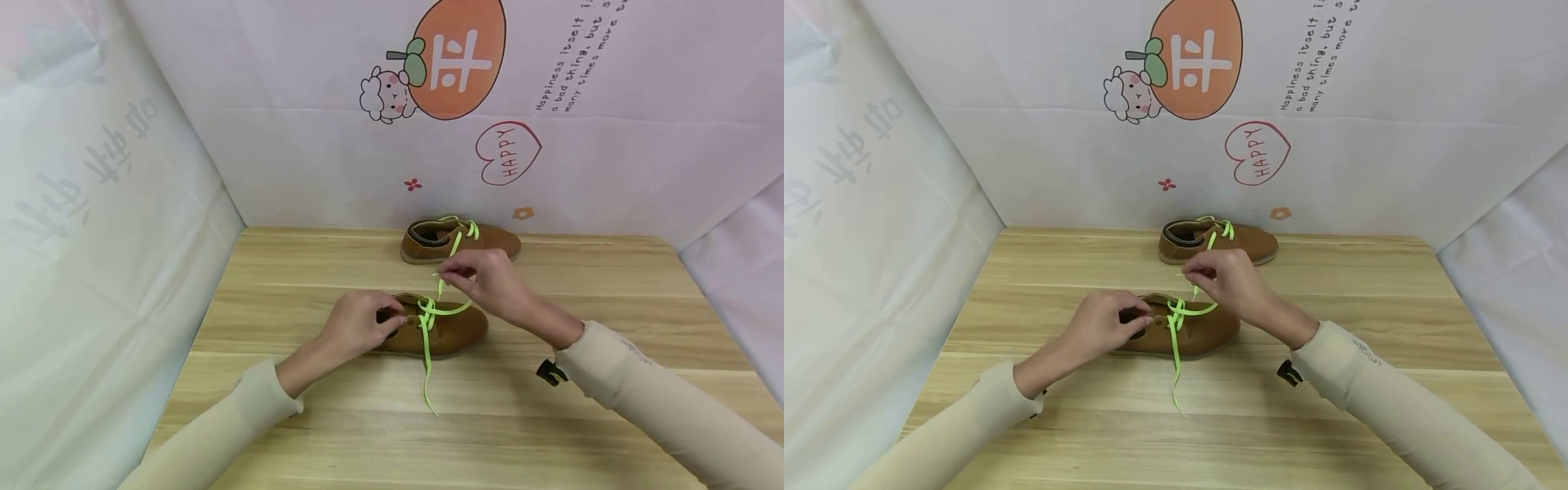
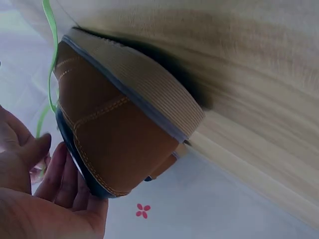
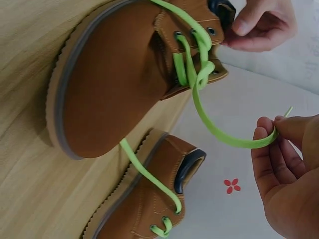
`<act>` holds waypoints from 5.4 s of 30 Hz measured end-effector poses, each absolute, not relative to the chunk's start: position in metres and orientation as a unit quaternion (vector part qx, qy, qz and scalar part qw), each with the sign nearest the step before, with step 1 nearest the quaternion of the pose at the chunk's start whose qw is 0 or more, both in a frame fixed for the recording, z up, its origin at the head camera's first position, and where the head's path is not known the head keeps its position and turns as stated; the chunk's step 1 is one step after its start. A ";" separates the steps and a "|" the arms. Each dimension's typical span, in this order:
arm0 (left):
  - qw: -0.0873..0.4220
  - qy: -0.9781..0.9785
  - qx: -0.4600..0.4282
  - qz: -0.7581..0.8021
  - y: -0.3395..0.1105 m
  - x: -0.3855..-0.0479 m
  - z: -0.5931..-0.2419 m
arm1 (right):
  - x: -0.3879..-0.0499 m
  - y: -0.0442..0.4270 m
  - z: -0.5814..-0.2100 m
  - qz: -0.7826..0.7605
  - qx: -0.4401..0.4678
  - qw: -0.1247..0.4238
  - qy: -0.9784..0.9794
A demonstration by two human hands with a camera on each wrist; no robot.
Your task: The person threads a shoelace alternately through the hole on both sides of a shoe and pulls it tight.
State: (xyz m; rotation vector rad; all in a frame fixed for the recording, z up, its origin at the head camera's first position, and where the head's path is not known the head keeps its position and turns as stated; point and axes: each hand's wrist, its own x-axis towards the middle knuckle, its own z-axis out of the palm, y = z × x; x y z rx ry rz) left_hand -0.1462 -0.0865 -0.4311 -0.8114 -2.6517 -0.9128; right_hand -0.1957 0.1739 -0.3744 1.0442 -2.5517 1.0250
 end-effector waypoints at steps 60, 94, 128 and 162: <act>0.294 -0.860 -0.397 -0.127 -0.073 -0.131 -0.460 | -0.179 0.145 -0.411 0.163 0.564 0.137 -0.798; 0.303 -0.856 -0.395 -0.142 -0.075 -0.131 -0.463 | -0.175 0.141 -0.420 0.118 0.575 0.149 -0.796; 0.119 -0.895 -0.294 -0.313 -0.079 -0.135 -0.452 | -0.165 0.147 -0.439 0.251 0.498 0.153 -0.816; -0.027 -0.907 -0.213 -0.362 -0.079 -0.147 -0.434 | -0.162 0.143 -0.466 0.285 0.511 0.249 -0.772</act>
